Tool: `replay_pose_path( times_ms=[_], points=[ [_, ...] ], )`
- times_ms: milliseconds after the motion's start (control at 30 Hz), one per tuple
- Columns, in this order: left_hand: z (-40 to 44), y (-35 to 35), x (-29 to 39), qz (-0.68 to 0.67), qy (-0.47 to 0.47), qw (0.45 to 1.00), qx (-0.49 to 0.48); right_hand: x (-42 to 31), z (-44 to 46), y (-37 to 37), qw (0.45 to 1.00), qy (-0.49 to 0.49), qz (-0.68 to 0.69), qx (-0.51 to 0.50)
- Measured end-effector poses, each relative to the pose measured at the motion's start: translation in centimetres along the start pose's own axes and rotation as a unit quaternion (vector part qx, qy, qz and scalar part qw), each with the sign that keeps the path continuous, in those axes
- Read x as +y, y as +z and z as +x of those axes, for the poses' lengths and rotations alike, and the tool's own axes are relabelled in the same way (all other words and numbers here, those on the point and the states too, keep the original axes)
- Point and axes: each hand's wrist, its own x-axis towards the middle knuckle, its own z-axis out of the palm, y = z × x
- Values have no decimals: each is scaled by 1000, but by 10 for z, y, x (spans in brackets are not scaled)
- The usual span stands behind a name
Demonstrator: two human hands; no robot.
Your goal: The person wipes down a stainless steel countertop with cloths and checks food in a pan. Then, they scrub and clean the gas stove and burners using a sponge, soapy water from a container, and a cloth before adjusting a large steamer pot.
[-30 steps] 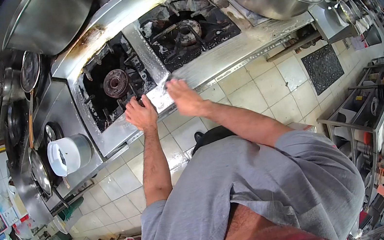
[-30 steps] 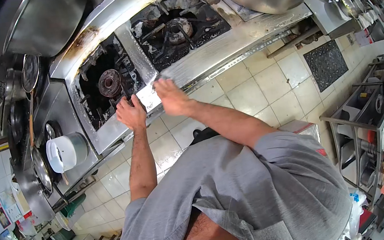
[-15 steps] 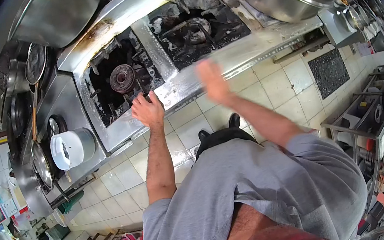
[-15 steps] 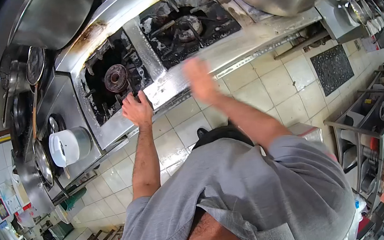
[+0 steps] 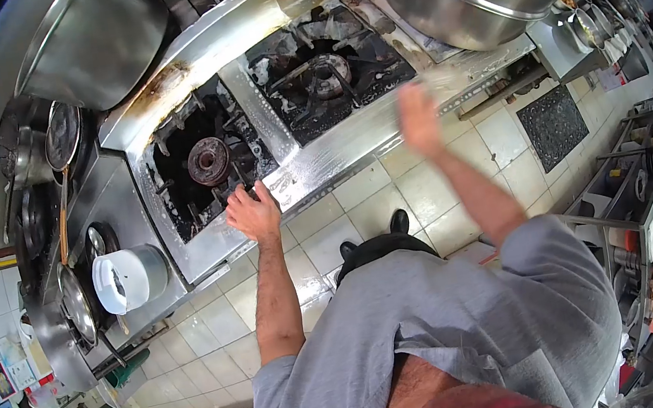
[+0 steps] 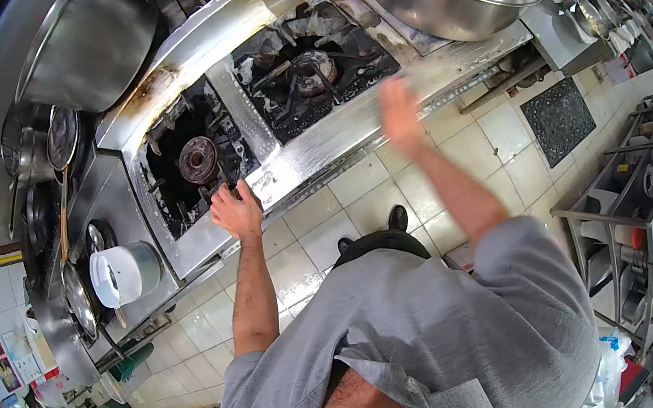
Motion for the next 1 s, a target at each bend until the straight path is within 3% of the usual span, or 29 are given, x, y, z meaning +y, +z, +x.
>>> replay_pose_path(
  times_ms=[67, 100, 133, 167, 233, 267, 300, 333, 367, 400, 433, 467, 533, 567, 600, 700, 767, 800, 867, 900, 967, 1000],
  points=[
    [-2, -1, -1, 0, 4, 1000, 1, -110, -17, -20, 960, -81, 266, 26],
    [-2, -1, 0, 0, 10, 1000, 9, -144, 5, -81, 893, -88, 376, -231],
    [-1, -2, 0, 0, 17, 1000, 16, -189, -11, -69, 921, -136, 355, -87],
    [-1, -1, -1, -4, 16, 1000, 12, -189, -11, -68, 919, -137, 358, -87],
    [0, -1, -2, -8, 21, 1000, 13, -181, -4, -63, 922, -253, 294, 13],
    [-1, 0, -3, -16, 22, 1000, 13, -150, 4, -60, 907, -215, 321, -168],
    [-2, 2, -5, -23, 27, 999, 23, -107, -7, -34, 947, -166, 269, -56],
    [-1, 2, -4, -22, 25, 999, 19, -55, -2, -25, 968, -104, 198, -112],
    [0, 0, -2, -13, 14, 1000, 8, -1, -8, 20, 996, -85, 16, 19],
    [-1, -2, -1, -4, 4, 1000, -3, 46, 1, -10, 986, -56, -120, -105],
    [0, -3, 1, 0, -2, 1000, -8, 89, 2, -1, 985, 27, -118, -120],
    [0, -2, -1, -1, -3, 1000, -7, 88, 5, -2, 985, 26, -119, -119],
    [0, 0, -1, -2, 8, 1000, 3, 84, 9, -3, 978, 151, -25, -143],
    [1, 1, -1, -3, 7, 1000, 3, 45, 4, 9, 989, 82, -13, -121],
    [1, 1, -1, -3, 6, 1000, 3, -11, -7, 14, 969, -40, 198, 144],
    [-4, -4, -1, 3, 1, 1000, -15, -180, -12, -56, 904, -102, 408, -79],
    [-1, -3, 0, -7, 2, 1000, -12, -219, -19, -78, 892, -221, 394, -18],
    [-1, -3, -4, -6, 9, 1000, -13, -207, -14, -84, 893, -215, 395, -17],
    [-2, 2, -7, -13, 28, 999, 7, -142, 4, -88, 869, -173, 419, -200],
    [-2, 4, -7, -21, 31, 999, 17, -105, -15, -36, 932, -127, 341, -12],
    [-1, 3, -3, -13, 26, 999, 20, 14, -18, 6, 984, -61, 163, 49],
    [-2, 0, -1, -1, 23, 999, 24, 62, -9, -9, 992, -17, -79, -99]
  ],
)
